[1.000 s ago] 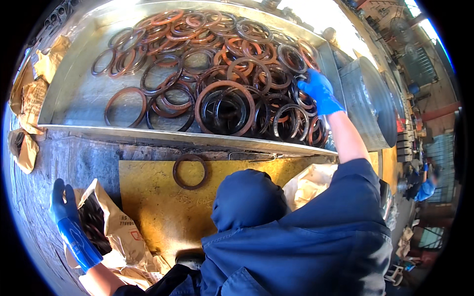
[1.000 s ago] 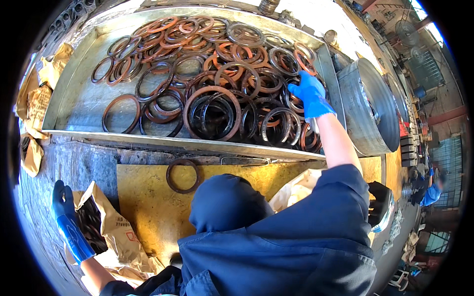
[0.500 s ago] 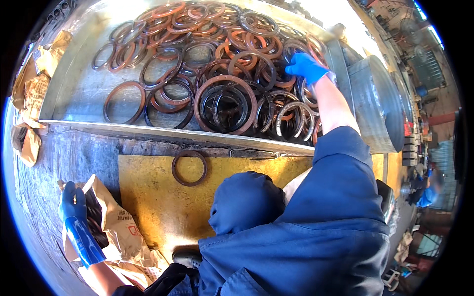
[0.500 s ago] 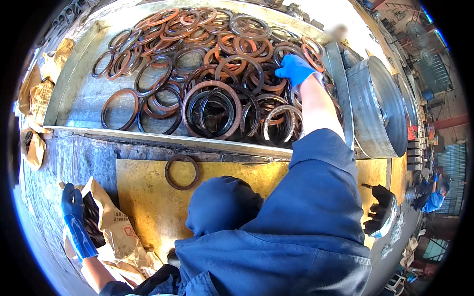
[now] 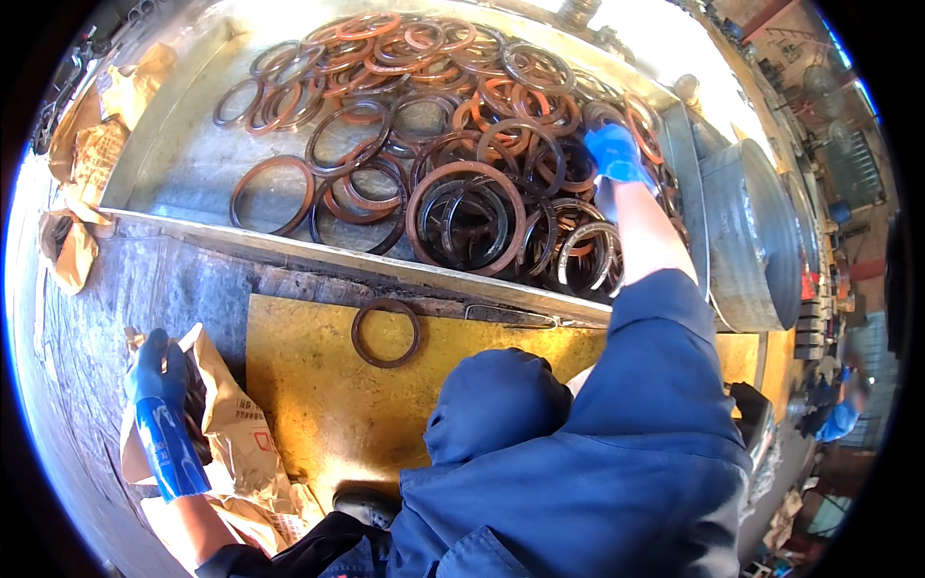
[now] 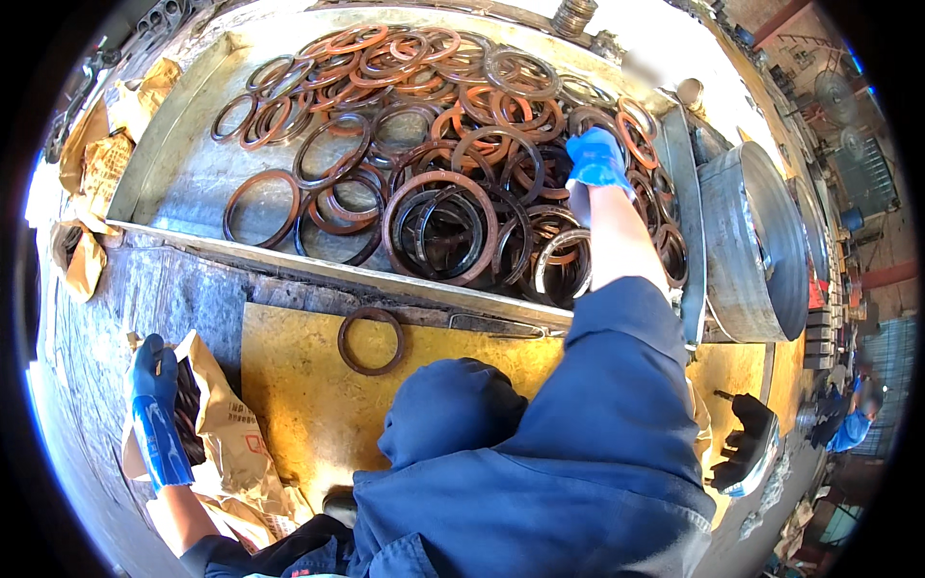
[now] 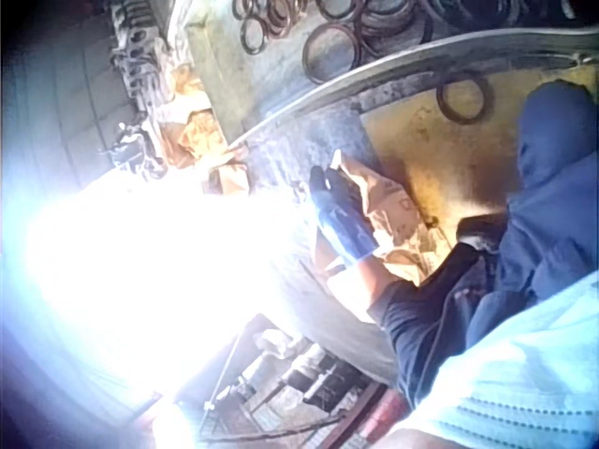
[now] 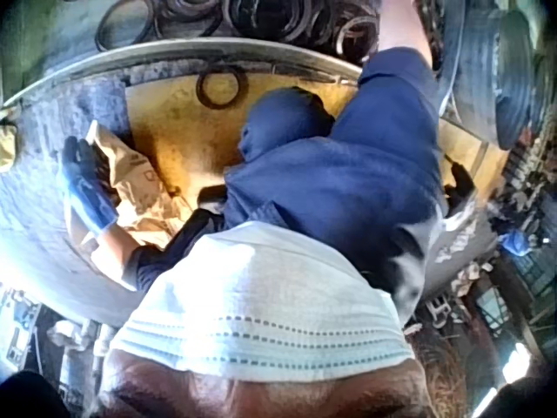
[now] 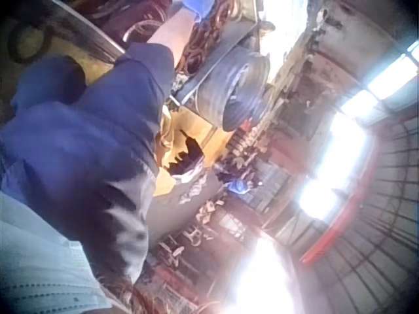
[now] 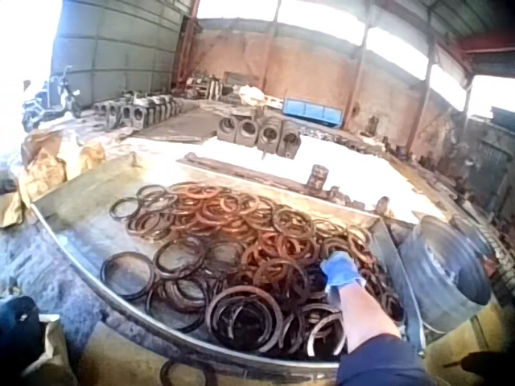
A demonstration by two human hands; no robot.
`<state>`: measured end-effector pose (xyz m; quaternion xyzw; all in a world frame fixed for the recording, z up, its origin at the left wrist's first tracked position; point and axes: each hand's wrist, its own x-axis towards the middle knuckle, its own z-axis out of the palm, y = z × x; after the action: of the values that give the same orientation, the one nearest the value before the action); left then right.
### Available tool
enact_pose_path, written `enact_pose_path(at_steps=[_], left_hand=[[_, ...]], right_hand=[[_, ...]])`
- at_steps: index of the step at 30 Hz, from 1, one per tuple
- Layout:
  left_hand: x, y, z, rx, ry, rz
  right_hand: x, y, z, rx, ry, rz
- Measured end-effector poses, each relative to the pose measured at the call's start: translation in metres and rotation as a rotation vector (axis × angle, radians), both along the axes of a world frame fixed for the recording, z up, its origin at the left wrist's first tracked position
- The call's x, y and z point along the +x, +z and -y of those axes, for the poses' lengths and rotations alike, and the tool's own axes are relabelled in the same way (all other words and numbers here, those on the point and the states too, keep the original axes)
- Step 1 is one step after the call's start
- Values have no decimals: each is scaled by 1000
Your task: The person picks up metal rings from a tray and places them into a large paper bag one at a time or in small groups.
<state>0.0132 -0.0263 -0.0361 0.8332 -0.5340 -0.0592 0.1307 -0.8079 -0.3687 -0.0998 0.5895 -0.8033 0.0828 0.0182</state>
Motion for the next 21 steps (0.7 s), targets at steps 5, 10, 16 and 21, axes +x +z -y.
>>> enact_pose_path(at_steps=[5, 10, 16, 21], left_hand=[[1, 9, -4, 22, 24, -47], [-13, 5, 10, -4, -45, 23], [3, -3, 0, -11, 3, 5], [8, -7, -4, 44, -36, -55]], right_hand=[[72, 51, -32, -135, 261, 600], [133, 84, -95, 310, 712, -129], [129, 83, -81, 603, 789, -64], [154, 103, -76, 788, 656, -151]])
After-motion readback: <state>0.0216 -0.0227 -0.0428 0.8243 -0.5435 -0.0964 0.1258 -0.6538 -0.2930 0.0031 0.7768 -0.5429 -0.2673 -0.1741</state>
